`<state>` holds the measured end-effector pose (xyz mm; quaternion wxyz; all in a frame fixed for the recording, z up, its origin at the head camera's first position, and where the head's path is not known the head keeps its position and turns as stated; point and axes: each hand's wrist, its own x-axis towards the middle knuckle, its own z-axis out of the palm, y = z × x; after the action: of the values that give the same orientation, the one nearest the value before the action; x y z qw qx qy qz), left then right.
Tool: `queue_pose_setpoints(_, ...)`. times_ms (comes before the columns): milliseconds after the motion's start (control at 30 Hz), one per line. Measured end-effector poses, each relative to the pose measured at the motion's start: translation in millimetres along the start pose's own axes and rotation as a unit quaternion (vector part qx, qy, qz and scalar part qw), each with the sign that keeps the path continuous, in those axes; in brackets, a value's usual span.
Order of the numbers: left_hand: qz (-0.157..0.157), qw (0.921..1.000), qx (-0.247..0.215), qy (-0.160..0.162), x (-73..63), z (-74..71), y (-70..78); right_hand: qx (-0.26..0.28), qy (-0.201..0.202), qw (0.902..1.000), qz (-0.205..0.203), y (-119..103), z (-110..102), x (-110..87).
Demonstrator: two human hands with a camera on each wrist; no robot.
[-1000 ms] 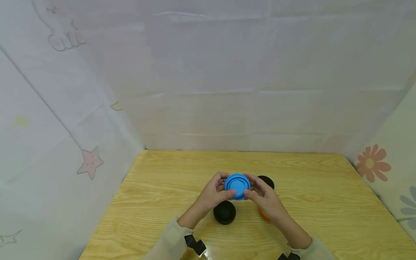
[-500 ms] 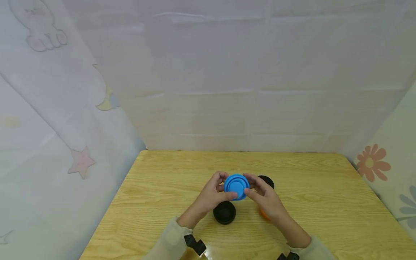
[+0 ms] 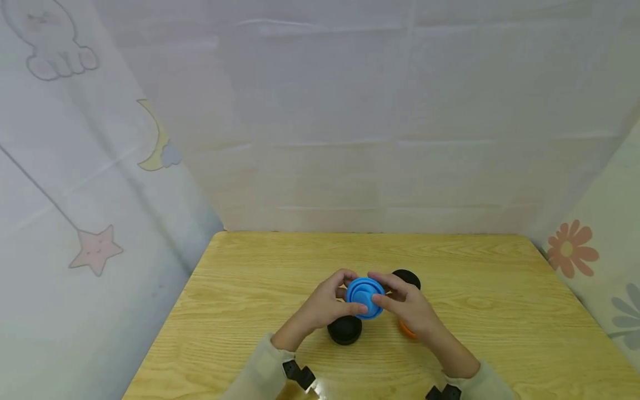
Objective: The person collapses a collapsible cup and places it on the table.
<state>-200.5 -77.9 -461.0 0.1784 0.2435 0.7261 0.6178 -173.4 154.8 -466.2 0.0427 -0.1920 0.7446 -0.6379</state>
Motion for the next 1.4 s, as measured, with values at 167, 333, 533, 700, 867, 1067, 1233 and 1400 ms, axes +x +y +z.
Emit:
queue_pose_setpoints(167,-0.017,0.9976,-0.066,0.013,2.5,2.2,-5.3,0.012,0.006,0.9999,0.003,4.3,3.0,-0.3)
queue_pose_setpoints(333,-0.018,0.9957,-0.085,0.031,4.6,4.4,-8.4,0.030,0.014,0.9994,0.008,7.7,4.8,-0.7)
queue_pose_setpoints(533,-0.021,0.9984,-0.052,0.004,2.3,1.5,-8.6,0.022,0.011,0.9997,0.001,8.4,3.6,-0.7)
queue_pose_setpoints(700,-0.021,0.9980,-0.056,-0.018,1.3,-2.4,-10.4,0.009,0.011,0.9999,0.004,6.3,-0.6,-1.2)
queue_pose_setpoints(867,-0.022,0.9973,-0.067,-0.021,1.6,-2.9,-7.1,-0.001,0.013,0.9999,0.005,3.1,-3.8,-1.5)
queue_pose_setpoints(1067,-0.021,0.9970,-0.067,-0.031,3.5,-2.6,-7.5,0.006,0.017,0.9998,0.009,2.3,-4.4,-1.9)
queue_pose_setpoints(1233,-0.017,0.9956,-0.087,-0.031,4.0,-0.4,-8.0,0.018,0.016,0.9995,0.018,4.9,-5.5,-1.8)
queue_pose_setpoints(1400,-0.007,0.9935,-0.109,-0.031,4.2,2.8,-6.4,0.040,0.009,0.9988,0.028,6.9,-6.9,-1.2)
